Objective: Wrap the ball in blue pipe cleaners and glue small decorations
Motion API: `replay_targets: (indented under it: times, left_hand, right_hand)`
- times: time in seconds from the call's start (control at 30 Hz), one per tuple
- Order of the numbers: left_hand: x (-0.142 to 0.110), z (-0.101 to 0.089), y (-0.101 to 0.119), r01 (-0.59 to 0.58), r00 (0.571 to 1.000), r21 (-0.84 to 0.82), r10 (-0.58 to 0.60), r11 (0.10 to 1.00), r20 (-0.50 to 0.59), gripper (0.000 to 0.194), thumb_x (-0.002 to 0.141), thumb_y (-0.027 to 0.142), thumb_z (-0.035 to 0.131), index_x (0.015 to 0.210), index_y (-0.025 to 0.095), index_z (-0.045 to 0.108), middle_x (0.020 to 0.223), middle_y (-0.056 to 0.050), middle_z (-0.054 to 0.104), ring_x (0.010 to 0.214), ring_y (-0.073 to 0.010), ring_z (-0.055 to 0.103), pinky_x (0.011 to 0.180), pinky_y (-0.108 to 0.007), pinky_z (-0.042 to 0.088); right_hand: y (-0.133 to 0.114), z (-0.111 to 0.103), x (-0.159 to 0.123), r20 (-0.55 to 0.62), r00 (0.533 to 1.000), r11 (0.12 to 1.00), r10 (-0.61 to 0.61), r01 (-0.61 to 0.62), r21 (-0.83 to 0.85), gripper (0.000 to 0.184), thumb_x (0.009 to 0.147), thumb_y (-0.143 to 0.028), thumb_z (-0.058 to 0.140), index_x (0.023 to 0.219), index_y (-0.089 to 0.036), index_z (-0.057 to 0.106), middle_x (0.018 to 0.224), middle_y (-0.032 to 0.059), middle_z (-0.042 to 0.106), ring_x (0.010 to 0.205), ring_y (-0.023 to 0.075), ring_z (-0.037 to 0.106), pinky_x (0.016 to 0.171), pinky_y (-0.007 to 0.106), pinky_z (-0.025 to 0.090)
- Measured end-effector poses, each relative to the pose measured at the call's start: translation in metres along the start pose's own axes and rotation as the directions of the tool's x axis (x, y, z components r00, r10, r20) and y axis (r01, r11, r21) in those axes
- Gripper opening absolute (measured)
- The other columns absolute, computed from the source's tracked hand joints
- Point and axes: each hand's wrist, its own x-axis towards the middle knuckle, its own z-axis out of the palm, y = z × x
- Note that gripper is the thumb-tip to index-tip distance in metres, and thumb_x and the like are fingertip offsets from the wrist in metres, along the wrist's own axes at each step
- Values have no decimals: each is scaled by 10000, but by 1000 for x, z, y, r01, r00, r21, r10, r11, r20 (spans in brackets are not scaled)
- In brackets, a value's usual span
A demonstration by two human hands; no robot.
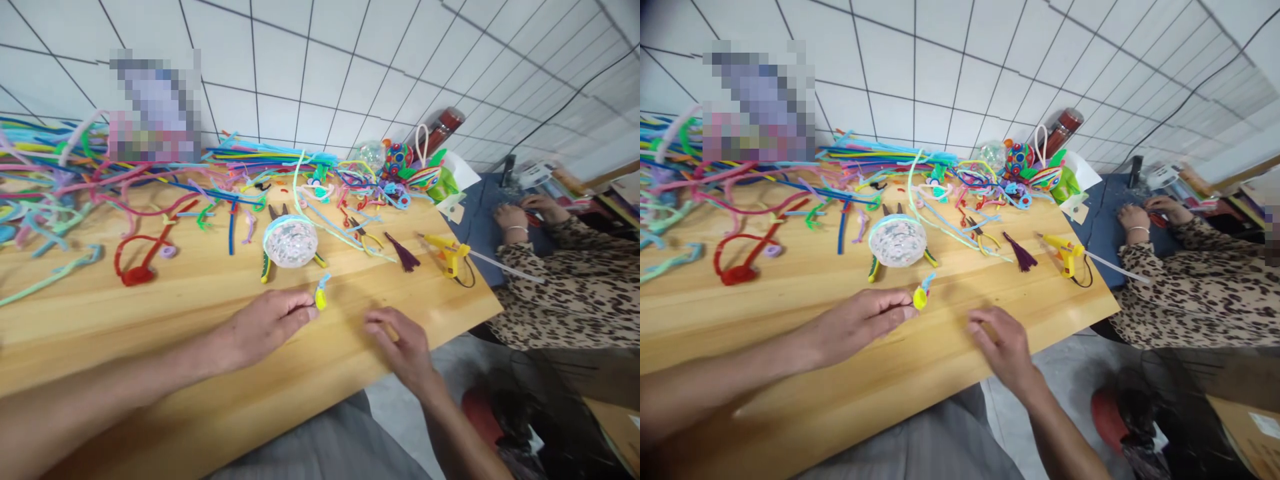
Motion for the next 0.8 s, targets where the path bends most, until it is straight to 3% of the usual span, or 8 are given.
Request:
replay_targets:
  times: [0.07, 0.13, 0.23, 0.3, 0.37, 0.5, 0.6, 0.8]
  left_hand:
    - [-7, -9, 8, -37, 999, 250, 46, 968, -28, 319, 1058, 355, 418, 813, 197, 548, 697, 21, 560, 642, -135, 547, 619, -257, 375]
    - [-13, -12, 11, 21, 995, 487, 30, 873, -97, 224, 1038, 245, 434, 894, 201, 599, 722, 0, 597, 652, -168, 587, 634, -281, 391]
    - [-19, -4, 6, 171, 976, 759, 1, 629, -220, 265, 955, 49, 425, 991, 182, 652, 786, -60, 656, 682, -228, 641, 620, -315, 434]
    - [-20, 7, -1, 165, 982, 862, -2, 479, -187, 374, 910, -31, 399, 1074, 162, 676, 840, -97, 692, 731, -264, 683, 610, -333, 477]
    - [-20, 18, -10, 90, 994, 921, 21, 378, -105, 396, 920, -24, 422, 1174, 143, 675, 880, -116, 716, 763, -289, 712, 604, -355, 525]
    - [-20, 31, -29, 3, 986, 961, 161, 275, -49, 338, 984, 78, 499, 1277, 142, 655, 944, -107, 734, 747, -283, 733, 611, -403, 595]
    - [-21, 29, -40, -36, 958, 970, 284, 242, -35, 329, 994, 96, 521, 1290, 152, 651, 944, -81, 732, 728, -255, 734, 614, -393, 605]
    - [-24, 18, -56, -74, 862, 935, 494, 346, -115, 273, 1059, 223, 476, 1236, 98, 642, 980, -109, 744, 807, -239, 741, 708, -391, 626]
  right_hand:
    - [26, -19, -9, -95, 984, 986, 154, -159, -57, 95, 986, -314, 670, 1039, -329, 748, 975, 14, 791, 868, 251, 763, 787, 410, 637]
    - [59, -41, -15, -259, 919, 935, 297, -335, -118, 133, 965, -416, 669, 1025, -327, 746, 1023, 43, 782, 939, 293, 749, 880, 496, 619]
    - [114, -76, -15, -529, 748, 829, 401, -542, -139, 311, 868, -503, 682, 1083, -281, 717, 1176, 127, 740, 1062, 355, 709, 965, 574, 568]
    - [147, -97, -9, -651, 617, 736, 442, -665, -130, 420, 791, -491, 683, 1130, -243, 681, 1254, 198, 691, 1118, 367, 679, 963, 530, 561]
    - [172, -113, -1, -684, 563, 678, 464, -722, -134, 452, 736, -441, 697, 1129, -219, 665, 1290, 250, 653, 1145, 386, 648, 988, 538, 523]
    - [197, -125, 16, -653, 560, 635, 509, -757, -154, 487, 663, -384, 741, 1093, -169, 662, 1219, 212, 671, 1139, 390, 627, 1029, 568, 469]
    - [204, -124, 29, -616, 572, 638, 542, -757, -142, 487, 677, -329, 768, 1117, -143, 673, 1149, 172, 699, 1019, 313, 655, 955, 487, 502]
    - [210, -123, 50, -535, 607, 634, 587, -756, -163, 393, 733, -403, 842, 976, -118, 722, 861, 95, 699, 676, 170, 574, 675, 360, 464]
